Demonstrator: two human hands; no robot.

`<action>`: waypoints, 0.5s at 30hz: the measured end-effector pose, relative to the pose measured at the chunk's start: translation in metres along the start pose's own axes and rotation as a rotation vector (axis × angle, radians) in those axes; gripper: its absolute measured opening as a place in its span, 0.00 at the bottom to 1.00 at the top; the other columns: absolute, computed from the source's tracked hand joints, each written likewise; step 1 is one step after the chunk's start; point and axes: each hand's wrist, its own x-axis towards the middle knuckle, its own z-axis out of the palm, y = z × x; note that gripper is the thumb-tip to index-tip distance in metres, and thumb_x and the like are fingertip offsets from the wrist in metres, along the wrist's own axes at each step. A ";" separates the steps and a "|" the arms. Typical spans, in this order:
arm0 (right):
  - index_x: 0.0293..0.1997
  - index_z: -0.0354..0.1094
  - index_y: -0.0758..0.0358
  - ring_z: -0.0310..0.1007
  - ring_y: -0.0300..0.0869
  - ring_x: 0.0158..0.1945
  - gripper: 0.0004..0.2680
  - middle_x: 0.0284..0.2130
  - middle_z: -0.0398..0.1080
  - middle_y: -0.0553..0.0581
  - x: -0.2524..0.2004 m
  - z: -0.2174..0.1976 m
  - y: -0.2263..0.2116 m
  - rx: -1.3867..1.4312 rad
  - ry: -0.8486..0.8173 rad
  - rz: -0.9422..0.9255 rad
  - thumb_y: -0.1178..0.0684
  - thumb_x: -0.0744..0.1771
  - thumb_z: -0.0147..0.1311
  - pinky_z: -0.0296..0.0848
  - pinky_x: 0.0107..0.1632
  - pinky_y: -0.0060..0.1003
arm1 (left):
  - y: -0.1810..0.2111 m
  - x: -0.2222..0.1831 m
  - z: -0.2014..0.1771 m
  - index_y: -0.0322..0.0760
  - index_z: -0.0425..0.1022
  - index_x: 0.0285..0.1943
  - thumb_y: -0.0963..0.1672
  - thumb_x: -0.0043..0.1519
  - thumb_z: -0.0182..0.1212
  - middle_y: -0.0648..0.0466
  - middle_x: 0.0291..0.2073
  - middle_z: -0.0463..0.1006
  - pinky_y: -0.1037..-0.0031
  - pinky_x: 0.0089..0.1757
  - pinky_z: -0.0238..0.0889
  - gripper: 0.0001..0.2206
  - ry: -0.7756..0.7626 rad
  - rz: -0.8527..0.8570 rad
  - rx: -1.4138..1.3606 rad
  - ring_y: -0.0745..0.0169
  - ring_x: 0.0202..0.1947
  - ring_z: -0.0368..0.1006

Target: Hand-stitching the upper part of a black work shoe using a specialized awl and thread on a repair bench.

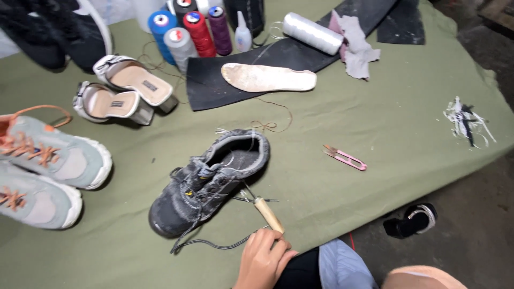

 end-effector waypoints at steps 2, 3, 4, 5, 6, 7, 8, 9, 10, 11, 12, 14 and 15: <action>0.32 0.64 0.58 0.58 0.40 0.19 0.06 0.20 0.69 0.55 0.010 0.017 0.015 0.035 0.028 -0.099 0.57 0.59 0.59 0.62 0.30 0.40 | -0.002 -0.001 -0.002 0.39 0.70 0.33 0.49 0.70 0.58 0.54 0.34 0.70 0.67 0.32 0.56 0.14 -0.005 0.005 -0.001 0.54 0.33 0.65; 0.33 0.63 0.57 0.57 0.39 0.19 0.07 0.20 0.69 0.54 0.014 0.024 0.020 0.048 0.043 -0.147 0.57 0.59 0.59 0.62 0.30 0.39 | -0.004 -0.002 -0.003 0.38 0.70 0.33 0.47 0.70 0.60 0.53 0.34 0.70 0.67 0.31 0.55 0.13 0.006 0.015 -0.010 0.54 0.33 0.65; 0.33 0.63 0.56 0.56 0.39 0.20 0.07 0.21 0.68 0.53 0.016 0.031 0.023 0.062 0.058 -0.196 0.57 0.59 0.59 0.61 0.31 0.39 | -0.006 -0.002 -0.003 0.37 0.70 0.33 0.46 0.69 0.61 0.52 0.33 0.70 0.68 0.31 0.55 0.13 0.017 0.025 -0.019 0.54 0.33 0.66; 0.33 0.63 0.56 0.56 0.39 0.20 0.07 0.21 0.68 0.53 0.022 0.040 0.038 0.064 0.059 -0.198 0.57 0.59 0.59 0.61 0.31 0.39 | -0.007 -0.003 -0.005 0.37 0.70 0.33 0.46 0.69 0.61 0.52 0.33 0.70 0.68 0.31 0.55 0.13 0.019 0.026 -0.017 0.54 0.33 0.66; 0.37 0.63 0.62 0.62 0.45 0.33 0.04 0.31 0.67 0.58 0.029 0.048 0.054 -0.018 0.026 -0.061 0.61 0.64 0.56 0.64 0.43 0.40 | -0.008 -0.002 -0.007 0.37 0.70 0.33 0.46 0.69 0.62 0.52 0.33 0.70 0.68 0.30 0.54 0.13 0.045 0.025 -0.003 0.54 0.32 0.65; 0.41 0.63 0.68 0.66 0.51 0.47 0.02 0.40 0.66 0.62 0.035 0.053 0.070 -0.108 -0.001 0.081 0.64 0.70 0.53 0.66 0.55 0.42 | -0.008 -0.001 -0.007 0.38 0.70 0.32 0.47 0.68 0.62 0.53 0.33 0.71 0.68 0.29 0.53 0.13 0.067 0.030 0.000 0.55 0.31 0.64; 0.41 0.63 0.68 0.66 0.51 0.47 0.02 0.40 0.66 0.62 0.042 0.049 0.098 -0.116 0.002 0.081 0.64 0.70 0.53 0.66 0.55 0.42 | -0.008 0.002 -0.011 0.38 0.70 0.32 0.47 0.68 0.62 0.53 0.33 0.71 0.68 0.29 0.53 0.13 0.066 0.035 -0.007 0.55 0.31 0.64; 0.44 0.65 0.68 0.66 0.50 0.45 0.03 0.41 0.67 0.62 0.047 0.041 0.126 -0.282 -0.046 0.112 0.63 0.71 0.56 0.67 0.53 0.42 | -0.007 0.006 -0.013 0.39 0.72 0.32 0.47 0.68 0.62 0.55 0.33 0.72 0.70 0.30 0.53 0.12 0.114 0.041 0.000 0.57 0.30 0.65; 0.46 0.67 0.68 0.65 0.49 0.44 0.03 0.42 0.67 0.61 0.053 0.032 0.155 -0.445 -0.094 0.145 0.62 0.72 0.58 0.67 0.51 0.43 | -0.005 0.011 -0.015 0.41 0.75 0.33 0.47 0.67 0.61 0.57 0.32 0.74 0.71 0.30 0.54 0.10 0.163 0.045 0.006 0.59 0.30 0.65; 0.46 0.67 0.68 0.65 0.49 0.44 0.03 0.42 0.67 0.61 0.053 0.017 0.191 -0.463 -0.087 0.149 0.62 0.72 0.58 0.67 0.51 0.43 | -0.005 0.011 -0.013 0.41 0.75 0.33 0.47 0.67 0.61 0.57 0.32 0.74 0.71 0.30 0.54 0.10 0.159 0.057 -0.011 0.59 0.30 0.65; 0.48 0.67 0.68 0.64 0.50 0.45 0.04 0.44 0.67 0.62 0.054 0.000 0.226 -0.568 -0.084 0.129 0.62 0.71 0.58 0.66 0.52 0.45 | -0.005 0.011 -0.011 0.42 0.76 0.33 0.47 0.66 0.62 0.57 0.33 0.74 0.72 0.29 0.55 0.09 0.198 0.043 0.010 0.59 0.28 0.65; 0.51 0.68 0.69 0.64 0.51 0.47 0.06 0.46 0.66 0.63 0.057 -0.036 0.289 -0.680 -0.079 0.112 0.62 0.70 0.58 0.64 0.54 0.47 | -0.006 0.012 -0.005 0.43 0.77 0.33 0.47 0.64 0.63 0.58 0.33 0.75 0.73 0.28 0.55 0.08 0.234 0.033 0.023 0.60 0.27 0.65; 0.53 0.69 0.71 0.63 0.58 0.51 0.08 0.48 0.63 0.68 0.060 -0.055 0.315 -0.763 -0.046 0.103 0.63 0.69 0.59 0.63 0.56 0.51 | -0.006 0.013 0.000 0.47 0.77 0.29 0.48 0.62 0.64 0.61 0.30 0.76 0.75 0.27 0.57 0.09 0.306 -0.012 0.055 0.63 0.26 0.67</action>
